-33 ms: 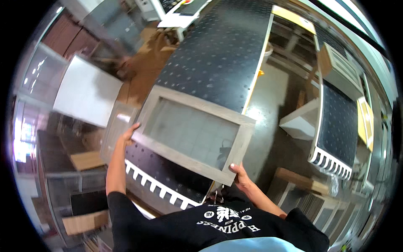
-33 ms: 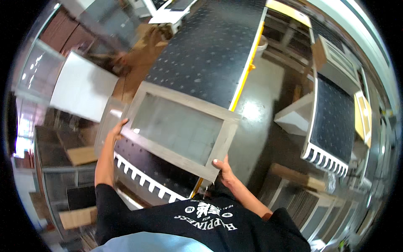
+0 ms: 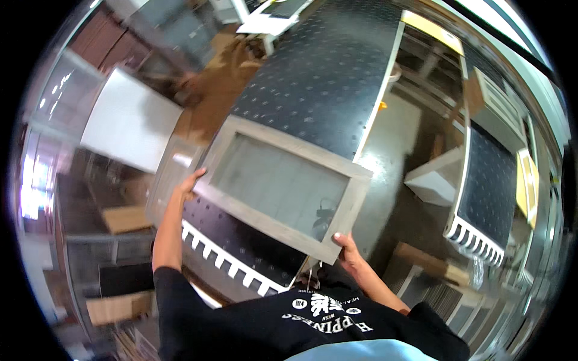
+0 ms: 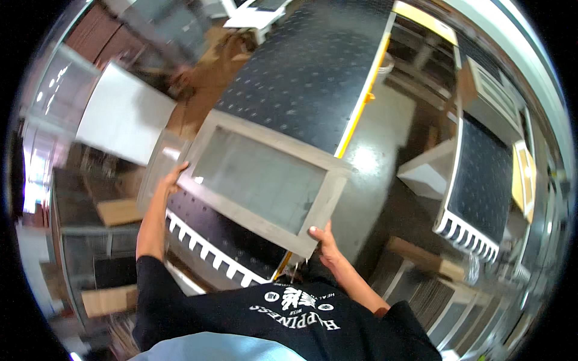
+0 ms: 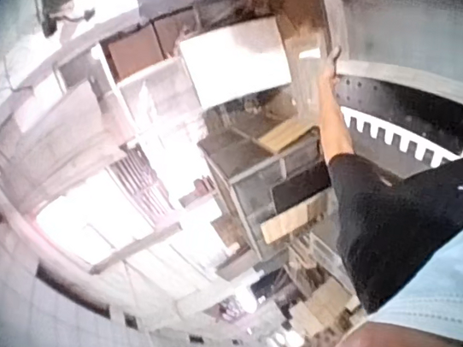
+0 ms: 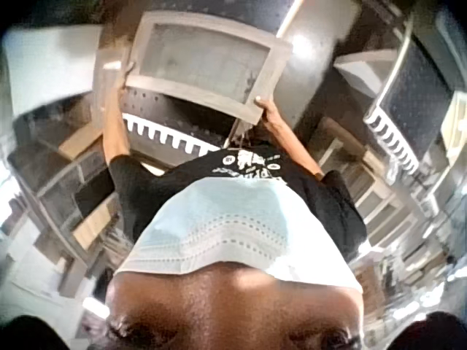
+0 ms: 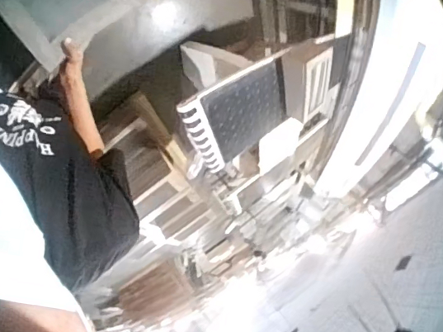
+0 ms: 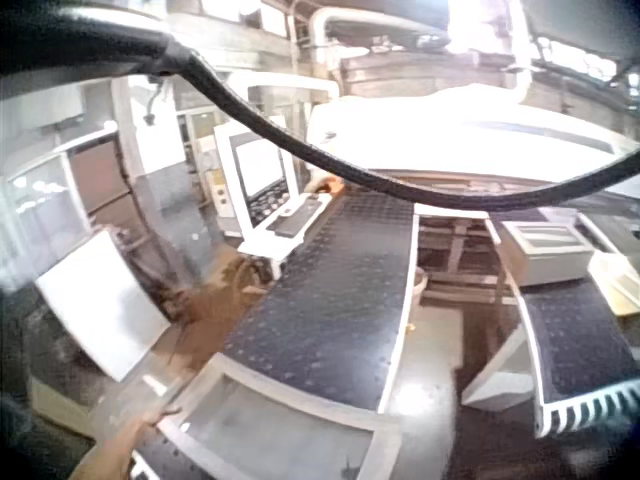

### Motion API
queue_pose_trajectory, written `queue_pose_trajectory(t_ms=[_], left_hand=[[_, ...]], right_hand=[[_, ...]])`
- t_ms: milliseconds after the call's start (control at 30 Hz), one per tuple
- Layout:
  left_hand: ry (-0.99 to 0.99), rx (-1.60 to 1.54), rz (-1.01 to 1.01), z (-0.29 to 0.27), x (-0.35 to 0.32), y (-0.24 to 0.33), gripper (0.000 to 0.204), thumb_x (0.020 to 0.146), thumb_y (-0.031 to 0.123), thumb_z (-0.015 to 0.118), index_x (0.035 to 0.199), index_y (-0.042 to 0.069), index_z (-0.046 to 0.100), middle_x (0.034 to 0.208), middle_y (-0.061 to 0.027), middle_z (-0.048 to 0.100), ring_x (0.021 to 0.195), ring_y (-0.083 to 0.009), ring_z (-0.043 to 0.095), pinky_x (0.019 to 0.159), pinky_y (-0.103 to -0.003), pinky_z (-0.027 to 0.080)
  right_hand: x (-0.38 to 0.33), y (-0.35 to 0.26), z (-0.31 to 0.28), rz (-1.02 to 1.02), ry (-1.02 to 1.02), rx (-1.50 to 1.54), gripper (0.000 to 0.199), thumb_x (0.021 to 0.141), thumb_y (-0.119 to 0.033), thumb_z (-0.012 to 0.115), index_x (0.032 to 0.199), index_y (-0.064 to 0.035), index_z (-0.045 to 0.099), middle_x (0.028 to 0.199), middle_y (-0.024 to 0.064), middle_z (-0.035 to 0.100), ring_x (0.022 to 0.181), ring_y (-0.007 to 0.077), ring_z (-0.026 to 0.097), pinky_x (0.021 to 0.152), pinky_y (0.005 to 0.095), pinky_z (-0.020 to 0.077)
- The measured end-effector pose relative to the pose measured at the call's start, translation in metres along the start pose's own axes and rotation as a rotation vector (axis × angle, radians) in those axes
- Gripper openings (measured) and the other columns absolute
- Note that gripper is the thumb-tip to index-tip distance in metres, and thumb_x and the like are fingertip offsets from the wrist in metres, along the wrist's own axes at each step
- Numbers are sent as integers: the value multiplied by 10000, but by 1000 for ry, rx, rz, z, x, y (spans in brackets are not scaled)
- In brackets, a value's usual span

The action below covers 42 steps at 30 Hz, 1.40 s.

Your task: The person moves wood frames with glass inserts between a workbench and a stack, then uses a handheld air-duster tool to blow debris off the frames and glass panels.

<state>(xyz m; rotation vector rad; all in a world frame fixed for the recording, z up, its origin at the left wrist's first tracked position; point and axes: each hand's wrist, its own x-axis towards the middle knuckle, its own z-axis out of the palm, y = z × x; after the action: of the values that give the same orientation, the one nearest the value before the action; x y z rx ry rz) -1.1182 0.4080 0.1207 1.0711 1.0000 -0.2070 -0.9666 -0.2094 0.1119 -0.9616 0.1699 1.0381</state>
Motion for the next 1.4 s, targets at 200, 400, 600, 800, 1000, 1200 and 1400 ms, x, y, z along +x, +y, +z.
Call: queue_pose_trajectory(t_ms=[200, 400, 600, 800, 1000, 1200, 1400], left_hand=[[143, 20, -20, 27, -77, -79, 638, 932, 500, 706, 1395, 72, 608, 1400, -79, 639, 1270, -219, 601, 1129, -392, 438], [186, -155, -2, 60, -193, -221, 749, 898, 426, 724, 1490, 29, 494, 1375, -111, 625, 1222, -235, 615, 1059, -397, 498], [340, -386, -32, 142, -317, -336, 954, 842, 437, 752, 1621, 90, 325, 1519, -81, 507, 1362, -219, 488, 1149, -400, 385], [178, -389, -66, 107, -332, -376, 1248, 747, 506, 832, 1679, 119, 98, 1666, -83, 307, 1494, -231, 331, 1219, -425, 267], [49, -580, 58, 90, -284, -351, 1025, 851, 475, 783, 1645, 94, 260, 1610, -60, 396, 1441, -192, 400, 1194, -390, 316], [129, -463, 201, 96, -280, -380, 1080, 798, 625, 745, 1661, 187, 265, 1580, -85, 402, 1399, -245, 398, 1119, -442, 355], [128, -324, 271, 94, -342, -436, 1204, 731, 700, 739, 1688, 252, 161, 1623, -88, 338, 1441, -298, 348, 1146, -510, 298]], right_hand=[[-19, -21, -30, 207, 210, -63, 642, 793, -444, 790, 1263, -58, 584, 1181, 105, 634, 1107, 305, 627, 973, 473, 532], [-37, -41, -83, 221, 77, -166, 862, 780, -406, 763, 1487, -25, 452, 1374, 145, 581, 1254, 361, 580, 1064, 510, 492], [-31, -70, -115, 433, -13, -308, 948, 719, -376, 806, 1495, -2, 412, 1356, 161, 558, 1238, 350, 568, 1037, 477, 487], [-23, -97, -50, 546, -175, -487, 987, 707, -346, 817, 1522, -12, 371, 1391, 163, 520, 1285, 346, 523, 1069, 497, 459], [-5, -79, -157, 614, -196, -552, 820, 786, -449, 805, 1433, -68, 476, 1337, 118, 573, 1239, 325, 575, 1039, 534, 506], [-1, -31, -185, 553, -170, -609, 758, 815, -491, 800, 1393, -88, 521, 1314, 100, 595, 1217, 318, 598, 1025, 548, 526], [-25, 35, -127, 379, -56, -714, 787, 795, -466, 794, 1418, -82, 505, 1341, 112, 574, 1230, 328, 578, 1029, 546, 509]])
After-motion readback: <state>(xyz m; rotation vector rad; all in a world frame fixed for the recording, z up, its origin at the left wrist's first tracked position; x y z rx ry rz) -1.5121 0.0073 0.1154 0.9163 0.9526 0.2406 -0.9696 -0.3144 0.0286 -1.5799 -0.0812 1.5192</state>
